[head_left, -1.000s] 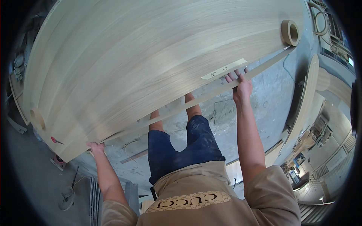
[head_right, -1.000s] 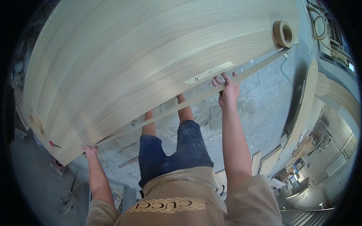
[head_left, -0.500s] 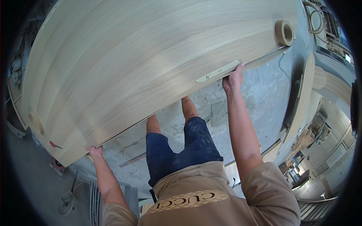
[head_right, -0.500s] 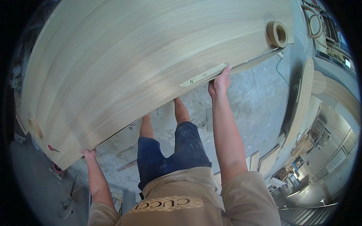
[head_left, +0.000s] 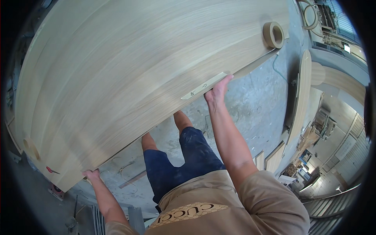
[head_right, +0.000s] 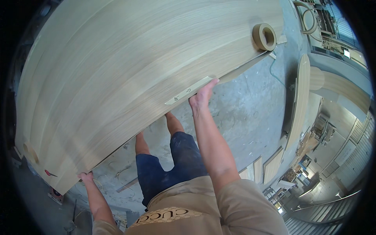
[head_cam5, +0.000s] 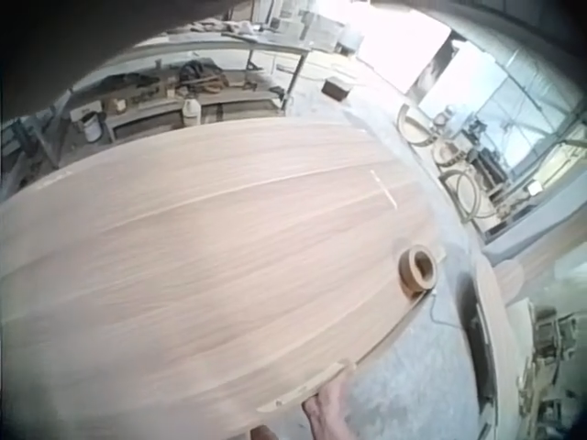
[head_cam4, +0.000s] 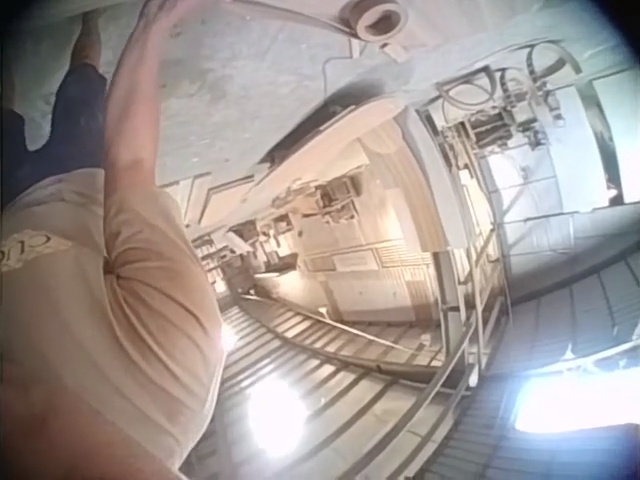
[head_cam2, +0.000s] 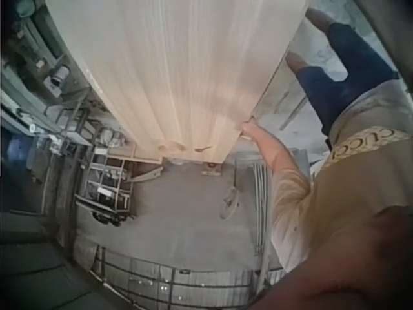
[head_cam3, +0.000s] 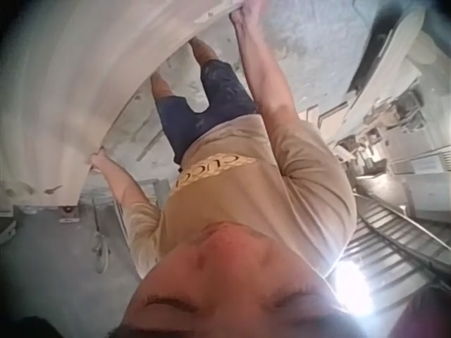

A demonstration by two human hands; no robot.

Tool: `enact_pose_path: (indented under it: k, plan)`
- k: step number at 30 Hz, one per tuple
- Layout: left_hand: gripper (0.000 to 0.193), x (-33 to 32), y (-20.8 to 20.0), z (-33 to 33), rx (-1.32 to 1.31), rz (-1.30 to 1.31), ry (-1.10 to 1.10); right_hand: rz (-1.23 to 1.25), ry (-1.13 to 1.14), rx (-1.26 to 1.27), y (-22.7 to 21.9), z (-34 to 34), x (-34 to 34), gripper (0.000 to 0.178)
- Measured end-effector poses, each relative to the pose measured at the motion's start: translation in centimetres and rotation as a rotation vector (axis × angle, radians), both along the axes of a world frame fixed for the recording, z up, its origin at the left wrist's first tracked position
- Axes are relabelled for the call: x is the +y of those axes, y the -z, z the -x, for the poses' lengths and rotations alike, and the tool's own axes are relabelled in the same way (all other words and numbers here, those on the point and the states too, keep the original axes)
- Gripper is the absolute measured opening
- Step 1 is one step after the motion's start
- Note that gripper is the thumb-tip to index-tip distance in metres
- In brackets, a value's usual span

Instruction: Applying veneer strips to a curved wooden panel and preparing to use a spray gun for finishing.

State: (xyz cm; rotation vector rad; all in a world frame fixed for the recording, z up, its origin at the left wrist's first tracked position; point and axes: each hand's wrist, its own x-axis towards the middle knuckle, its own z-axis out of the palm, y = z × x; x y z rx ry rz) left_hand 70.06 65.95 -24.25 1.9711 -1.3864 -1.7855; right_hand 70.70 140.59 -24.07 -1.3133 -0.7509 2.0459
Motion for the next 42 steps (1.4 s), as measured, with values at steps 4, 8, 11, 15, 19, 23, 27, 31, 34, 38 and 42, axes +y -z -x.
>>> enact_pose_path:
  k: [4,8,11,15,19,23,27,31,34,38,42]
  plan:
    - [0.08,4.4,-1.3,-0.1,0.114,0.025,-0.04,0.039,0.033,0.019,-0.1,0.3,-0.1,0.083]
    - [0.097,20.5,-3.0,-3.9,0.299,-0.124,0.152,0.067,0.087,-0.125,-0.2,0.7,-0.1,0.088]
    - [0.097,37.7,-4.0,-7.7,0.053,-0.246,0.209,0.075,0.106,-0.149,-0.3,0.9,-0.1,0.091]
    - [0.116,57.6,-6.4,-9.9,-0.044,-0.691,0.213,0.05,0.113,-0.189,-0.4,0.8,-0.2,0.094]
    - [0.117,64.2,-5.8,-4.7,0.24,-1.101,0.582,0.098,0.12,-0.204,-0.4,0.7,-0.4,0.095]
    - [0.108,67.1,-3.1,-1.8,0.308,-0.924,0.395,0.101,0.056,-0.208,-0.4,0.6,0.0,0.1]
    - [0.102,68.6,-1.2,-1.6,0.318,-0.759,0.279,0.245,-0.064,-0.204,-0.2,-0.4,0.4,0.1]
    - [0.101,70.1,-0.6,-0.7,0.372,-0.613,0.235,0.132,-0.377,-0.402,0.5,-3.1,2.3,0.102]
    - [0.1,70.8,-1.3,-0.1,0.412,-0.604,0.171,0.03,-0.789,-0.588,0.1,-5.4,8.8,0.081]
    - [0.102,71.8,-2.1,0.6,0.435,-0.552,0.102,-0.265,-1.014,-0.543,-5.9,-9.6,22.8,0.044]
    - [0.102,72.3,-1.7,0.8,0.456,-0.474,0.076,-1.216,-0.933,-0.542,-12.0,-6.3,37.6,0.037]
